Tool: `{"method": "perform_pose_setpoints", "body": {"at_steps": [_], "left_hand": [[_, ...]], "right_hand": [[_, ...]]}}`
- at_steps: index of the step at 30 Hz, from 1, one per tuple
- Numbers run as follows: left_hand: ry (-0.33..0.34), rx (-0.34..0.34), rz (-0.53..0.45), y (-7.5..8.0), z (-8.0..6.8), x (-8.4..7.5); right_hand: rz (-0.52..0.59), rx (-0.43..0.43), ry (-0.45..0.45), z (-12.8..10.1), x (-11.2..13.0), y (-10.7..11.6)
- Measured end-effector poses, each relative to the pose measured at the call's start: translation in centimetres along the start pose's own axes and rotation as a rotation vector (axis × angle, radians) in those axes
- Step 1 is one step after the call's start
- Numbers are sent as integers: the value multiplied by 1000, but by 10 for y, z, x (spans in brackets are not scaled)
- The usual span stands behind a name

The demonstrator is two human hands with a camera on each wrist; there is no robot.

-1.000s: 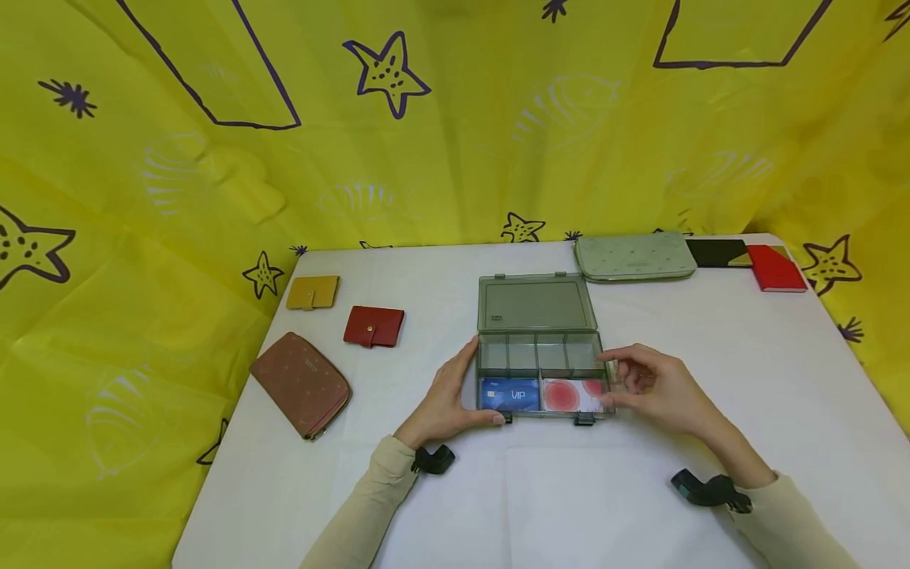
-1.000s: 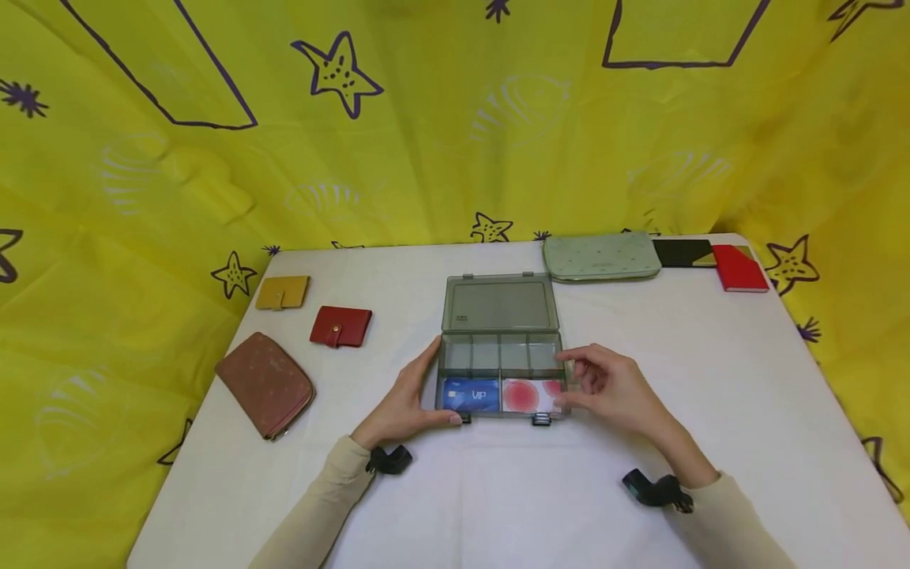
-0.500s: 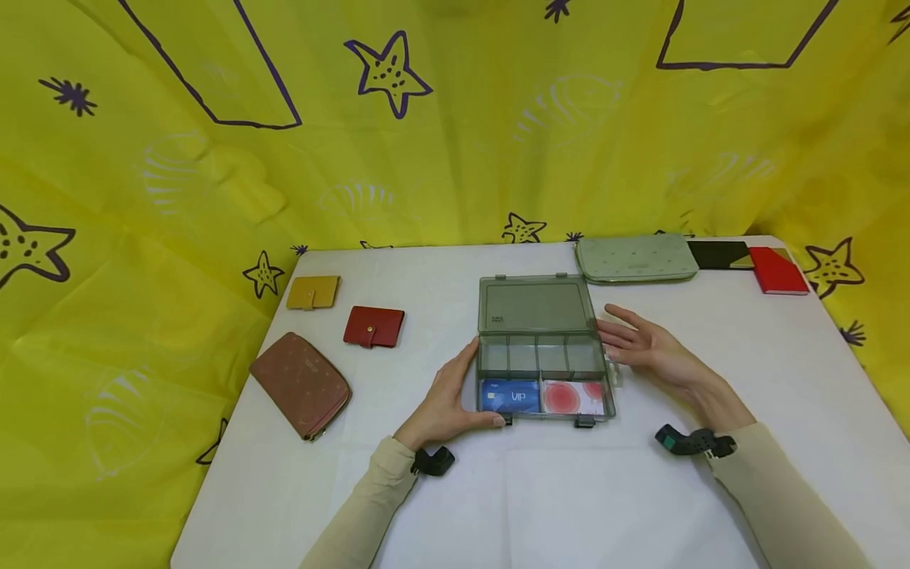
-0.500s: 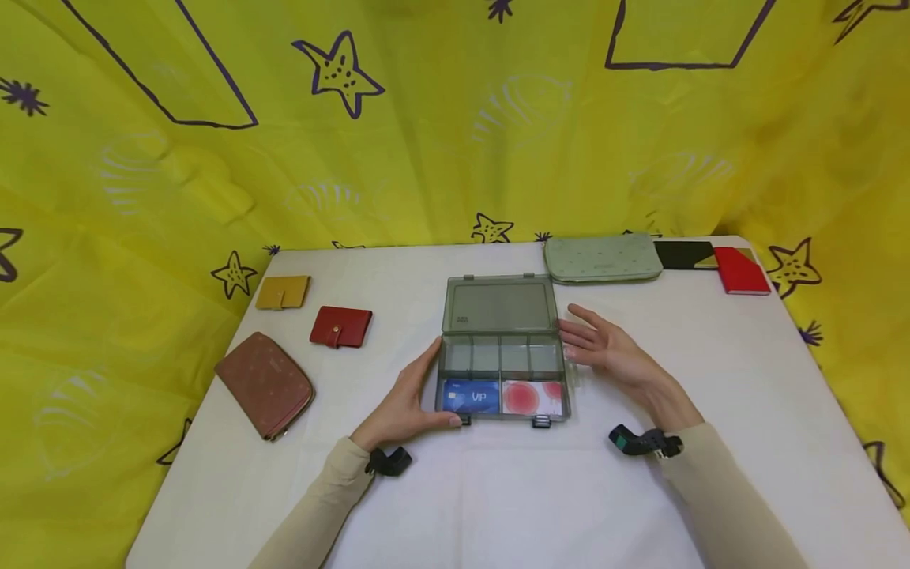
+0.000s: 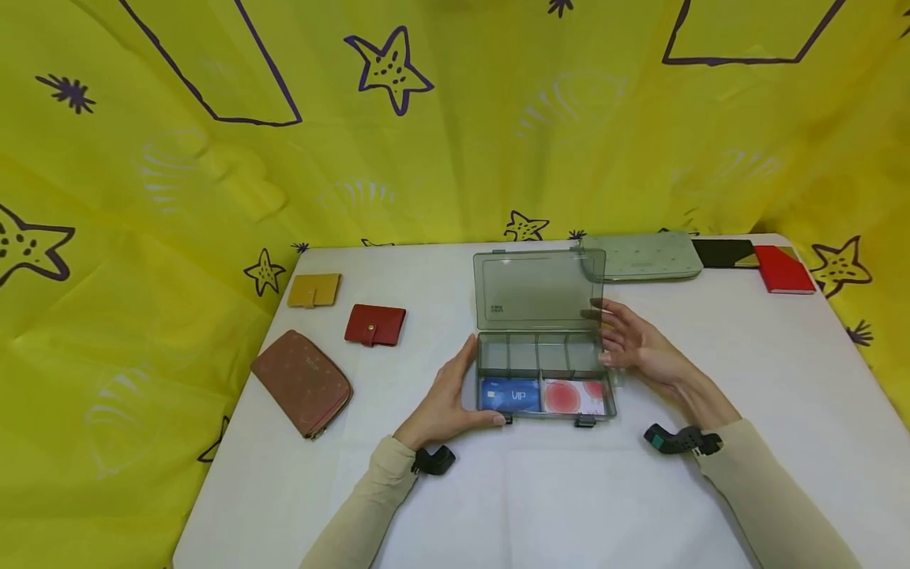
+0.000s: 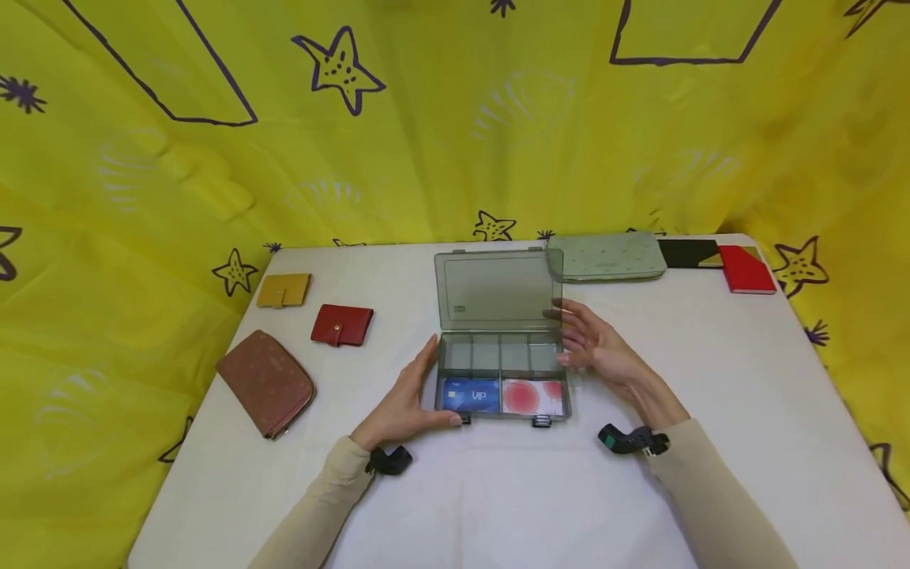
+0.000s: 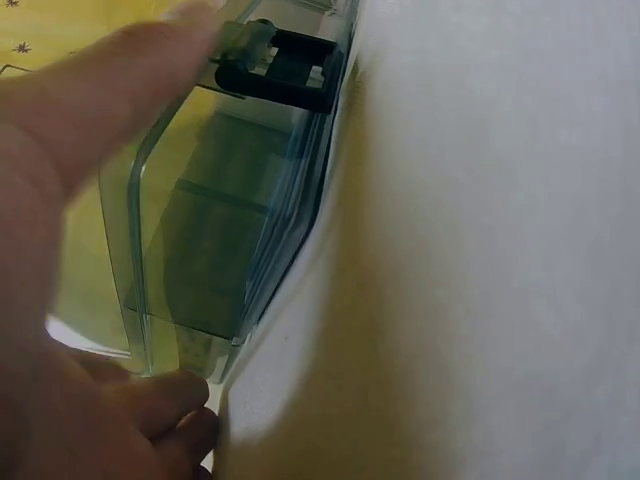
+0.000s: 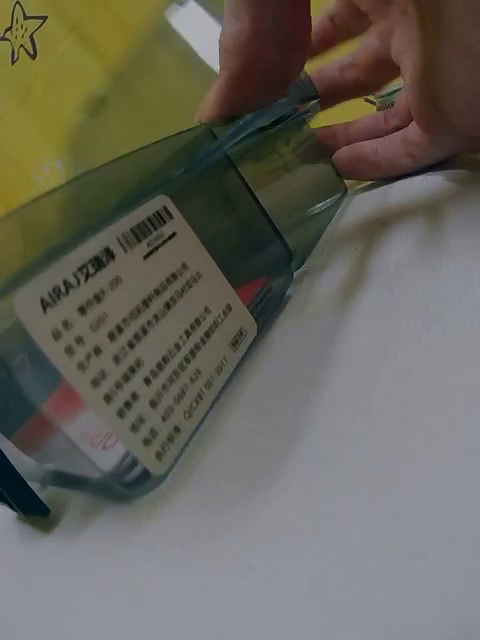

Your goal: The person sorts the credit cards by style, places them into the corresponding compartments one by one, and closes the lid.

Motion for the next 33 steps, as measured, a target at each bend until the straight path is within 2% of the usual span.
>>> {"method": "perform_pose_setpoints", "body": {"at_steps": [3, 5, 8, 10, 14, 16, 18, 23, 26, 30, 33], "left_hand": [[-68, 6, -102, 3, 0, -4], [-93, -24, -195, 8, 1, -6], [-81, -75, -261, 14, 2, -5], [-71, -75, -214, 14, 4, -4], [-82, 6, -51, 6, 5, -7], [-89, 29, -6, 3, 4, -9], [-96, 34, 9, 2, 3, -10], [-95, 38, 39, 2, 2, -10], [-79, 69, 50, -2, 2, -9], [-56, 120, 52, -5, 0, -8], [-67, 143, 72, -5, -2, -10]], "right_hand": [[-23, -6, 57, -2, 2, 0], [-17, 4, 71, -4, 3, 0], [-16, 36, 79, -7, 4, -2], [-39, 36, 70, -9, 3, -3], [-310, -26, 130, -13, 6, -11], [-432, -69, 167, -15, 8, -15], [-508, -90, 183, -18, 9, -18], [-653, -147, 147, -23, 10, -20], [-701, -181, 173, -31, 15, -22], [-710, -134, 274, -45, 26, -39], [-766, -85, 304, -52, 25, -59]]}}
Point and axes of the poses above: each hand's wrist, its own z-axis towards the middle knuckle, its own y-axis out of the back of the hand, x = y × z, the point moved 10 cm from there along z, towards the middle knuckle, and after that the axes turned 13 degrees about -y, right-handed, at the moved point
